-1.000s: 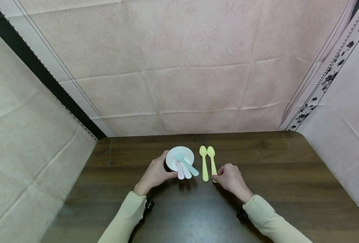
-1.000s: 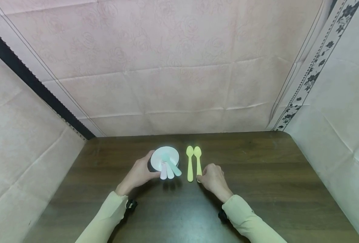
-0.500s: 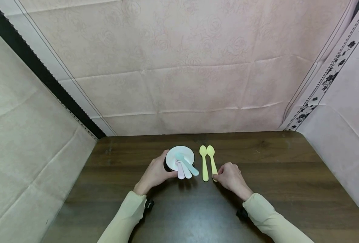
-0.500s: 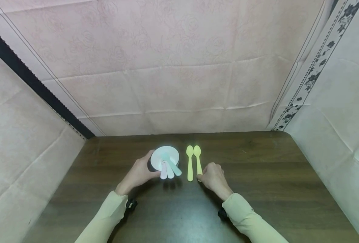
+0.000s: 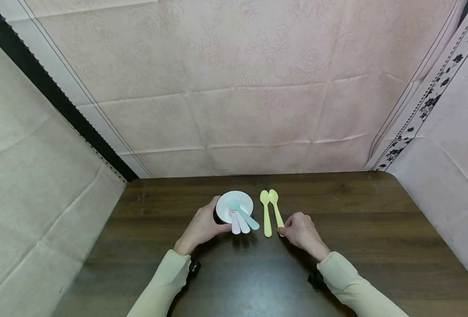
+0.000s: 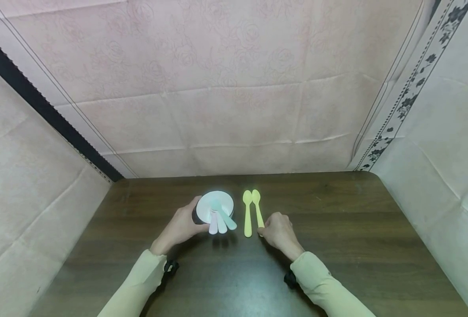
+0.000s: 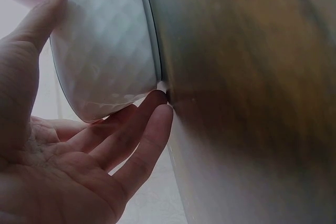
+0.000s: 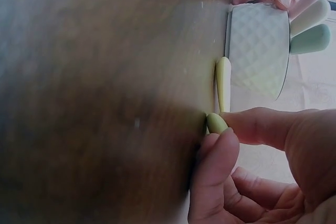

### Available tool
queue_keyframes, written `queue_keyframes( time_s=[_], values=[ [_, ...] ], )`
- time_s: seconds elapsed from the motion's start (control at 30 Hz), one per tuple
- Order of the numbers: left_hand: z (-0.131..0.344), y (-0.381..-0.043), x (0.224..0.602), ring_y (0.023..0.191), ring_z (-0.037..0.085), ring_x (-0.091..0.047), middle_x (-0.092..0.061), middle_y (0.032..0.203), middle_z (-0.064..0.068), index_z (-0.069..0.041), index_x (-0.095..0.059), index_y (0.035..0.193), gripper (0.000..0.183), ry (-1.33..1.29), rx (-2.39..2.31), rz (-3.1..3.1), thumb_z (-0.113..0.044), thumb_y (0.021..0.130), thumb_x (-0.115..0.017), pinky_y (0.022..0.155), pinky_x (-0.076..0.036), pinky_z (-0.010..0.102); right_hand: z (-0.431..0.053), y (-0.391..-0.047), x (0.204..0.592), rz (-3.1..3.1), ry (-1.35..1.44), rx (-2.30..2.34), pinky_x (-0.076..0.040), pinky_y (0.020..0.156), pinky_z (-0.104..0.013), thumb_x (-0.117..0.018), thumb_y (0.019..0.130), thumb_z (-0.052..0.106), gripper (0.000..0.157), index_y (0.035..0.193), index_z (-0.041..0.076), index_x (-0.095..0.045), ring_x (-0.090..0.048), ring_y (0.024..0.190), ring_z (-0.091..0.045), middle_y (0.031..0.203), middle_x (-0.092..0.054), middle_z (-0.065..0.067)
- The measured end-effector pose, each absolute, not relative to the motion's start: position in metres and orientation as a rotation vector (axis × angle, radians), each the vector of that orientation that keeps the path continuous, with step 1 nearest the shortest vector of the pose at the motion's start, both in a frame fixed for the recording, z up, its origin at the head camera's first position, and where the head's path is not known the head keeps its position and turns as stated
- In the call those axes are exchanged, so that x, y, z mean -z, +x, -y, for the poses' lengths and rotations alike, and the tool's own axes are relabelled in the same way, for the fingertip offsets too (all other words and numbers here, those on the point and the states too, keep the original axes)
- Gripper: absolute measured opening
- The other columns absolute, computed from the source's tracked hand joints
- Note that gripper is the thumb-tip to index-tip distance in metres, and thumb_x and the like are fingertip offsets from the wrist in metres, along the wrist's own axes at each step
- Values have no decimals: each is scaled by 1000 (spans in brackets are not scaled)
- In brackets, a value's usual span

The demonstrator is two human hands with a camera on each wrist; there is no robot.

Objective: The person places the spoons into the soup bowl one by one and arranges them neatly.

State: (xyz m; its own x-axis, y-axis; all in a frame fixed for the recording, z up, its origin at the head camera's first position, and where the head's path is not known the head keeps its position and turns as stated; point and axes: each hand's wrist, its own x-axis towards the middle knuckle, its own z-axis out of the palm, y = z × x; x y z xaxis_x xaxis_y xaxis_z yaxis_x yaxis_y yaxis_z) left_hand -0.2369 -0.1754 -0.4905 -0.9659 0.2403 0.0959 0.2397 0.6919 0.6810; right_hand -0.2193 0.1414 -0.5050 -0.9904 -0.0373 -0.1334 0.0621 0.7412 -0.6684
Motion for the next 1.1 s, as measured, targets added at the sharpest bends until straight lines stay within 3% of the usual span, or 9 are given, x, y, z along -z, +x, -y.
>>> queue_keyframes(
  time_s=[0.27,1.1],
  values=[
    [176,-237,491,128,27,-70,-72,145,7,-15,-52,156,90,413,-1158,-2891,-39,82,-98,110,-55,52,-136,-209,487,-2790,85,1070,-36,53,-25,-84,93,21,47,54,16,-58,-46,52,-9,50,-47,9],
    [176,-235,488,125,25,-70,-72,143,6,-15,-53,155,89,419,-1177,-2872,-39,82,-97,108,-55,49,-143,-204,487,-2712,190,1190,-45,54,-28,-82,95,20,28,71,10,-72,-59,55,-12,58,-64,2]
  ],
)
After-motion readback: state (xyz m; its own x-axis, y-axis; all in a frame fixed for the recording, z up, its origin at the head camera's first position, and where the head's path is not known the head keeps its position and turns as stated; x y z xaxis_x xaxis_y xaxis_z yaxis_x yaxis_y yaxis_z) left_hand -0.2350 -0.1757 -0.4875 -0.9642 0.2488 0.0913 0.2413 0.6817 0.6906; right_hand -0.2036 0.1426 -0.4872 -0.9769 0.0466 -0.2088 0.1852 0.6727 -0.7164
